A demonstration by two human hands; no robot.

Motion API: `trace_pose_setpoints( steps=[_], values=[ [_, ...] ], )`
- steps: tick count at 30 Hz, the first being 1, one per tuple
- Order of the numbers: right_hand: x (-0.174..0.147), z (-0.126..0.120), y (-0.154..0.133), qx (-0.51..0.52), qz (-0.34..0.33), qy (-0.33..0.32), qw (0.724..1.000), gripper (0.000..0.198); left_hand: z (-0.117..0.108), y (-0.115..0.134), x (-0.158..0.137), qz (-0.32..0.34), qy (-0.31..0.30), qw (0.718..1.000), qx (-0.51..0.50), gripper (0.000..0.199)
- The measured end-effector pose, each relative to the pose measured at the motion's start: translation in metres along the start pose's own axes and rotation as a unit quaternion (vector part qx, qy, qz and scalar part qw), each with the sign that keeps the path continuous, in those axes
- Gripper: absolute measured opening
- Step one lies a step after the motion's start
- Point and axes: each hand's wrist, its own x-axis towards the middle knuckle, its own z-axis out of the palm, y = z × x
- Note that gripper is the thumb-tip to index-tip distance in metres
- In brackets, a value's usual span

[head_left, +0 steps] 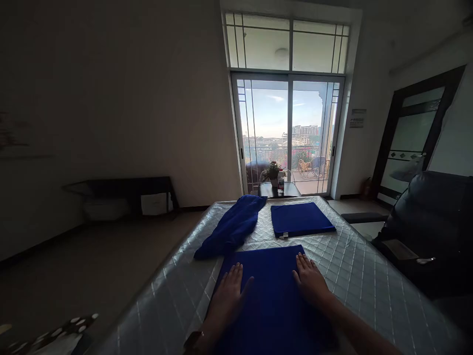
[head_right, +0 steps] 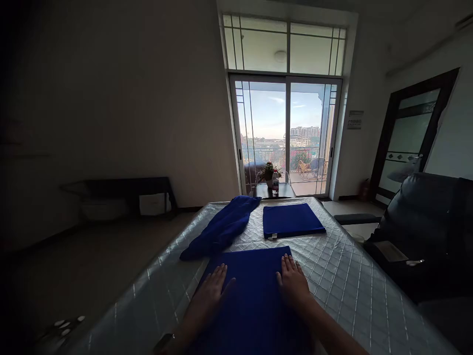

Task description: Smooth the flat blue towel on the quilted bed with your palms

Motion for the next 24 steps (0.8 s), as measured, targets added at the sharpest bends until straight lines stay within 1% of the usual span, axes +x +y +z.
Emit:
trace_pose_setpoints(
  steps=[4,8,11,17,19,20,22,24],
  values=[
    [-0.025,-0.003,-0.004,0.000,-0.028,0.011,1.000,0.065,0.000,-0.002,0.000,-0.004,-0.003,1.000,-0.006,0.078],
    [-0.047,-0.001,-0.006,0.023,-0.011,-0.007,1.000,0.067,-0.001,0.001,0.000,-0.015,-0.022,1.000,0.001,0.084],
    [-0.051,0.002,-0.005,0.039,0.008,-0.015,0.999,0.070,-0.002,0.003,-0.001,-0.019,-0.028,0.999,0.016,0.083],
    [-0.049,0.003,-0.003,0.063,0.010,-0.013,0.998,0.069,-0.006,0.001,0.003,-0.042,-0.026,0.997,0.065,0.085],
    [-0.048,0.004,-0.002,0.066,0.006,-0.016,0.998,0.070,-0.008,0.013,0.004,-0.037,-0.027,0.997,0.063,0.085],
    [-0.048,0.004,-0.001,0.066,0.004,-0.016,0.998,0.070,-0.009,0.024,0.004,-0.022,-0.032,0.998,0.055,0.083],
    [-0.048,0.006,0.000,0.069,0.001,-0.008,0.998,0.069,-0.008,0.056,0.003,0.023,-0.045,0.998,0.030,0.078],
    [-0.048,0.009,0.002,0.068,-0.001,0.002,0.998,0.068,-0.004,0.096,0.002,0.073,-0.048,0.996,0.006,0.072]
  ],
)
